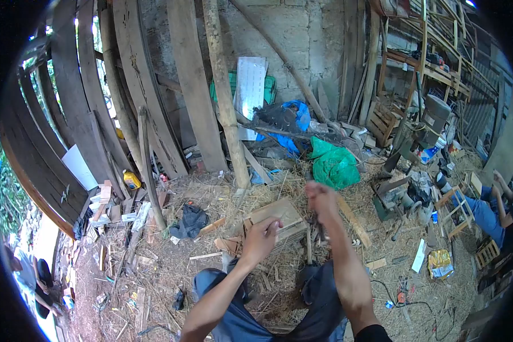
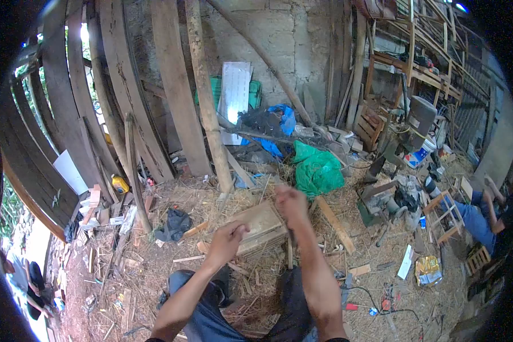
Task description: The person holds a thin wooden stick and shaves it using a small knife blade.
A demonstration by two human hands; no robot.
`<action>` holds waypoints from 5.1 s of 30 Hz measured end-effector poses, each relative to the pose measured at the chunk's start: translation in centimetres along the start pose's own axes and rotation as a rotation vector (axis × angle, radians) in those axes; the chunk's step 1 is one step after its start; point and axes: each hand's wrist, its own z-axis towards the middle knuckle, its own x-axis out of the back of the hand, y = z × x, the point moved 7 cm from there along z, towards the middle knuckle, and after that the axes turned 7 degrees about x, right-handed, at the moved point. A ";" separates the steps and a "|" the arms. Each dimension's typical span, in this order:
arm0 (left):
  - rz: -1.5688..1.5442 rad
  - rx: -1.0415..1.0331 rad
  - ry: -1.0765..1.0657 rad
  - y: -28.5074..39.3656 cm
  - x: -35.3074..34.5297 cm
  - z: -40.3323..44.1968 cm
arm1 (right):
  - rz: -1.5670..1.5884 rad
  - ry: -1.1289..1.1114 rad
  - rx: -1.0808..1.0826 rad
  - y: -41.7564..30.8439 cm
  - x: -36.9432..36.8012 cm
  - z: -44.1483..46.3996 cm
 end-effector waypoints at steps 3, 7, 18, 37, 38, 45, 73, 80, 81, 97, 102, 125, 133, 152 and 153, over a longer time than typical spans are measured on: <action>-0.011 0.017 0.003 -1.7 1.9 -0.4 | 0.261 -0.024 0.075 -0.1 4.1 2.1; -0.140 0.110 -0.074 -3.5 0.9 1.5 | 0.229 -0.341 0.011 -2.5 -3.1 -3.2; -0.054 0.100 -0.150 -2.2 -0.2 0.9 | 0.124 -0.284 -0.053 0.5 -2.5 -1.1; 0.229 -0.017 0.025 -0.2 0.4 1.2 | 0.236 -0.459 -0.124 -0.2 -3.9 -2.1; 0.227 -0.019 0.025 -0.5 0.4 1.0 | 0.208 -0.294 -0.094 -0.1 -2.4 -1.2; 0.189 0.005 0.058 -2.8 2.4 1.5 | 0.168 -0.119 0.050 -0.4 0.2 -0.6; 0.101 -0.111 -0.014 -1.3 1.8 1.6 | 0.331 -0.433 -0.206 0.3 -4.3 -2.3; -0.007 -0.021 -0.087 -3.5 2.8 0.3 | 0.328 -0.385 -0.167 -0.7 -2.6 -2.2; -0.128 0.051 -0.108 -3.5 2.6 0.7 | 0.347 -0.384 -0.127 -1.2 -3.0 -2.4; -0.866 0.427 -0.336 -0.9 0.2 1.6 | 0.123 -0.604 -0.101 -4.5 -7.1 -6.4; -0.782 0.421 -0.356 -1.9 1.5 -1.3 | 0.191 -0.349 -0.041 -5.2 -3.2 -2.9; -0.489 0.396 -0.318 -4.8 6.0 -1.3 | 0.432 -0.075 0.080 -5.6 2.9 1.4; -0.141 0.017 0.080 -3.9 3.2 4.4 | 0.213 -0.387 -0.029 -2.0 -7.2 -4.0; 0.048 0.026 0.097 -4.7 5.0 2.3 | 0.257 -0.035 0.039 -1.0 5.3 3.8; 0.109 0.054 0.141 -4.6 5.8 2.3 | 0.272 0.008 0.052 -1.1 5.8 3.6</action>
